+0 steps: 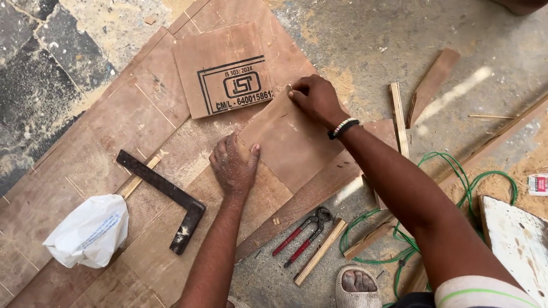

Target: Measuring, cutting, and gluing plywood panels to construct furniture.

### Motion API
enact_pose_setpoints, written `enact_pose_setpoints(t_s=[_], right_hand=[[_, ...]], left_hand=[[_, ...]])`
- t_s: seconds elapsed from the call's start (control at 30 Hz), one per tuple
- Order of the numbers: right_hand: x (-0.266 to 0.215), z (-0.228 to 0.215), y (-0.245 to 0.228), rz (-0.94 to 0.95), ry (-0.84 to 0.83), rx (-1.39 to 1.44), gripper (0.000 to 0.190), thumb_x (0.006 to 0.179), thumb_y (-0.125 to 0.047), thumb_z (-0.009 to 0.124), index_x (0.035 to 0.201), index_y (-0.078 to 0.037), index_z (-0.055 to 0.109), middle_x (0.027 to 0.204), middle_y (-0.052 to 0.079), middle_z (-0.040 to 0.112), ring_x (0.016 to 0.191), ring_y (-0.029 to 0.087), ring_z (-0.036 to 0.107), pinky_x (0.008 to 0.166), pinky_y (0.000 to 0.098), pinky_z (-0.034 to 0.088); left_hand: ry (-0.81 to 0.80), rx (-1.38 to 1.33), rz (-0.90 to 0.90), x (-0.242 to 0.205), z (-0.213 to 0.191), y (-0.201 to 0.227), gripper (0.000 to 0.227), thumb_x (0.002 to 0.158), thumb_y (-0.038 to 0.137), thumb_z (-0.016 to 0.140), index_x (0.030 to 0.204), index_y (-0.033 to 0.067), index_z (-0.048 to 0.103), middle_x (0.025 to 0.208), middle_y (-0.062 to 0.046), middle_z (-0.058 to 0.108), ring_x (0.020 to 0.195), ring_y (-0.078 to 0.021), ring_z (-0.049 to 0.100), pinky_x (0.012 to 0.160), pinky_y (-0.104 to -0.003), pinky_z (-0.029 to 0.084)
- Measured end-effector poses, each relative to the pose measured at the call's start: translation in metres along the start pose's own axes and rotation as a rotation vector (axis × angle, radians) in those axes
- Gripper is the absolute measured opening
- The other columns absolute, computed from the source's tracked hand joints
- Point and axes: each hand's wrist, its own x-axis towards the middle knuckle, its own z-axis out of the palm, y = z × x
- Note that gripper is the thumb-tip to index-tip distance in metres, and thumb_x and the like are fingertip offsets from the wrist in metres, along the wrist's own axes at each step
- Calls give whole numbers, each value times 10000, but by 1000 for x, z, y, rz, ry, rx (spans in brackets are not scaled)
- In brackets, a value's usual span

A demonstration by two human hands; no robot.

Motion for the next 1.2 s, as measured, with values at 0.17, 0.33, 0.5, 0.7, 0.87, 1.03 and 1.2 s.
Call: enact_pose_setpoints(t_s=[0.17,0.33,0.5,0.7,0.87,1.03,1.2], right_hand=[[-11,-10,-1,90,-91,83,475,867,-347,793,1231,-55,704,1112,121,685,937,220,678,885,360,565],[-28,-16,0,10,-77,89,521,881,-336,783,1278,-16,674,1104,145,647,941,237,650,871,365,560],[-12,-30,42,-6,275,72,311,1050,-328,621,1099,-43,738,1017,92,681,907,250,651,843,396,535],[-6,-13,60,199,145,131,449,1089,-413,451,1011,-31,674,867,176,674,786,341,647,738,450,514],[-8,-18,56,100,193,133,499,1095,-430,433,963,-21,686,852,179,678,765,381,646,710,469,512],[-6,-20,57,68,207,141,503,1093,-441,439,977,-28,700,849,171,680,759,363,649,700,459,515],[-8,-18,57,17,264,137,391,1069,-387,542,1052,-37,715,949,130,697,792,289,672,723,420,543]], left_hand=[[-5,-44,-11,2,-8,6,748,939,624,625,1439,85,485,1394,-175,521,1358,-322,451,1154,-553,278],[-24,-43,2,2,-12,9,722,944,558,657,1436,61,478,1389,-169,523,1373,-323,445,1166,-573,270],[17,-65,12,2,-12,11,695,936,520,667,1408,44,485,1389,-174,543,1370,-344,460,1155,-574,290],[67,-56,86,1,-2,5,674,963,520,636,1417,44,492,1387,-188,545,1372,-347,464,1138,-613,286],[17,-62,66,1,-5,6,680,963,521,646,1435,58,485,1388,-190,542,1365,-345,471,1143,-608,287],[31,-80,63,3,-2,4,688,948,518,670,1445,78,491,1391,-183,547,1366,-344,480,1157,-614,265],[6,-112,-8,2,-5,6,686,933,538,673,1438,102,515,1377,-160,554,1354,-319,484,1180,-579,275]])
